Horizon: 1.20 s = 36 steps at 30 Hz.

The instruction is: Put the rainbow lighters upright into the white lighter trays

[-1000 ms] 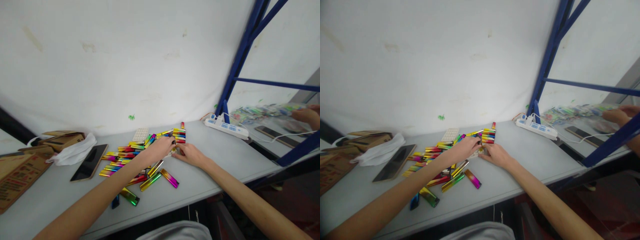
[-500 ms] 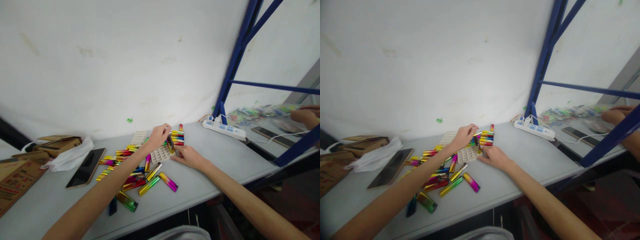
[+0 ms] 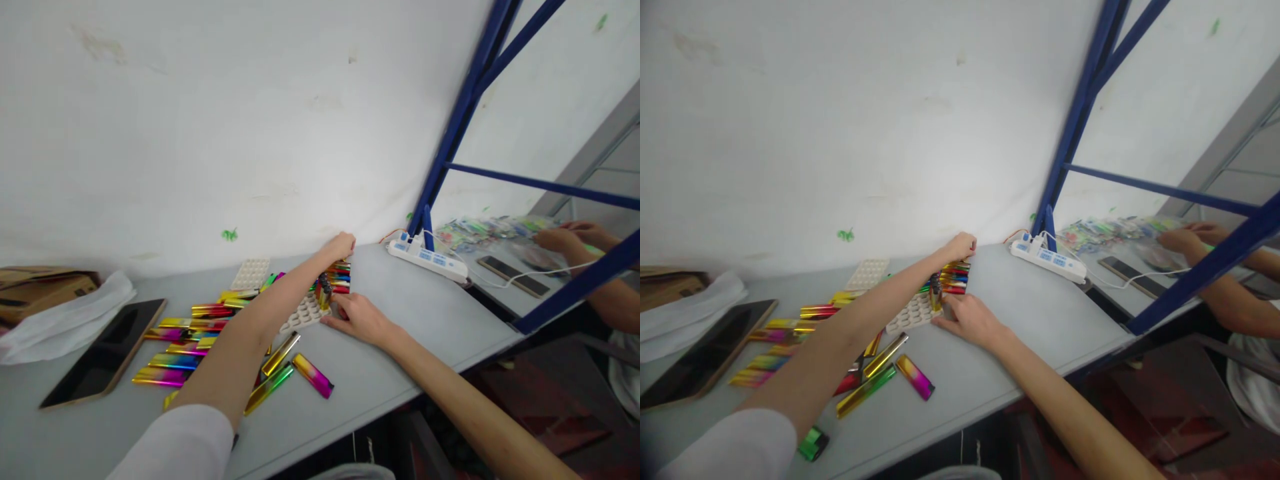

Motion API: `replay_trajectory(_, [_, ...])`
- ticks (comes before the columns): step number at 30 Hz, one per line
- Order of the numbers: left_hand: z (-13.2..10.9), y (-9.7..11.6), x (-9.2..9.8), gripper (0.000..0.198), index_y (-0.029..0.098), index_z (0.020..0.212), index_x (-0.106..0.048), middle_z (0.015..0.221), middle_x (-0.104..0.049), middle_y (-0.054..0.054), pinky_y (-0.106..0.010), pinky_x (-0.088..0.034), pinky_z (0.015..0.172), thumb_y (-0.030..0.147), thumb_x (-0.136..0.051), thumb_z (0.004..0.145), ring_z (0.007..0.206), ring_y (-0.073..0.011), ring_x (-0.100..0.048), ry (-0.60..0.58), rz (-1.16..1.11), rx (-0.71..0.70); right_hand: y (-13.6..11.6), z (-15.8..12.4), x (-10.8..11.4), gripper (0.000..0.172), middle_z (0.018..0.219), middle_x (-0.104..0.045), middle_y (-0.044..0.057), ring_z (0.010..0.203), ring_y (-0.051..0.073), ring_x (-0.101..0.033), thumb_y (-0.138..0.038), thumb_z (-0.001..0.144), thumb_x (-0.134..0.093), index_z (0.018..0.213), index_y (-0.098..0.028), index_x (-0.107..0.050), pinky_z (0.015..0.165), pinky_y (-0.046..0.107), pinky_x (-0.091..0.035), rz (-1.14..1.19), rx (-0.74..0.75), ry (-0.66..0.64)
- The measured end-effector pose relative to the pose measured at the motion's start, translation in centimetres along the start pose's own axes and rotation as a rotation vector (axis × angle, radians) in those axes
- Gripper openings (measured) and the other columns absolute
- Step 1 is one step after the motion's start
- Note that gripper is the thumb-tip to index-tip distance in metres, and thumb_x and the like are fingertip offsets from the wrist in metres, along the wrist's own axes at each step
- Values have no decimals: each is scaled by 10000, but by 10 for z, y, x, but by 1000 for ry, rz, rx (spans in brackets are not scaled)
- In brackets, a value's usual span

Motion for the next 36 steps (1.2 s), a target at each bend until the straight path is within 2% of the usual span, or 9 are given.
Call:
replay_trajectory(4, [-9,-3,12,358,98,1098,-728,1034,-750,-128,-382,-576,883,181,-856,773,940,-243,-704,100,-125,-1,0,0,-1,291,809,-670,31,674,166,-589,-448,994,-625,1073,-168,-610,636,261,-393,13,8,1])
replay_trajectory(9, [-35,10,73,224,86,973,-734,918,-764,-116,-289,-549,755,177,-819,788,815,-194,-718,256,-310,-44,-3,0,0,296,802,-675,37,673,169,-594,-449,999,-616,1063,-160,-625,636,262,-404,30,3,1])
replay_trajectory(12, [-71,29,113,169,109,969,-713,850,-734,-75,-249,-528,681,244,-744,873,746,-154,-701,288,-402,-100,-3,0,0,306,815,-692,50,680,178,-606,-464,996,-618,1033,-161,-635,626,267,-401,-3,-23,-18])
replay_trajectory(15, [-132,46,136,276,138,944,-658,767,-677,-37,-214,-446,499,394,-742,885,563,-120,-640,255,-684,-146,-4,0,-1,304,855,-719,67,718,189,-641,-462,1013,-595,1019,-163,-650,652,271,-417,-61,-41,-46])
replay_trajectory(18, [-200,54,126,348,203,990,-571,694,-614,22,-178,-281,373,524,-684,918,391,-67,-483,97,-836,-73,-6,-2,-3,313,882,-744,76,765,202,-681,-467,1028,-574,1028,-170,-671,683,271,-429,-114,-50,-82])
replay_trajectory(20, [-240,47,111,352,239,1019,-537,573,-461,92,-159,-189,364,572,-627,947,348,-42,-309,41,-873,32,-7,-4,-4,342,884,-754,80,787,212,-697,-496,1024,-569,1025,-173,-681,688,271,-427,-140,-50,-94])
replay_trajectory(23, [-280,24,91,403,235,1018,-548,551,-309,118,-152,-118,388,628,-590,941,382,-38,-186,73,-927,167,-8,-5,-4,406,844,-751,78,755,214,-692,-559,1010,-561,991,-174,-690,663,276,-407,-157,-35,-94])
replay_trajectory(28, [-298,-5,66,495,183,668,-485,529,-233,95,-185,-110,407,602,-481,931,429,-49,-133,110,-1161,302,-7,-4,0,430,764,-717,47,669,186,-643,-588,1010,-540,998,-180,-677,616,272,-356,-89,-15,-73])
replay_trajectory(36, [-297,7,56,411,198,571,-386,516,-245,73,-196,-141,426,496,-479,837,443,-62,-162,62,-1332,229,-5,-4,4,425,670,-638,3,580,145,-556,-592,1016,-513,890,-196,-604,579,261,-310,27,-36,-73])
Point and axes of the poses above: each hand's wrist, its own z-axis towards the middle knuckle, its own x-axis out of the back of the hand, y = z × x, the point moved 9 cm from there along z, towards the middle knuckle
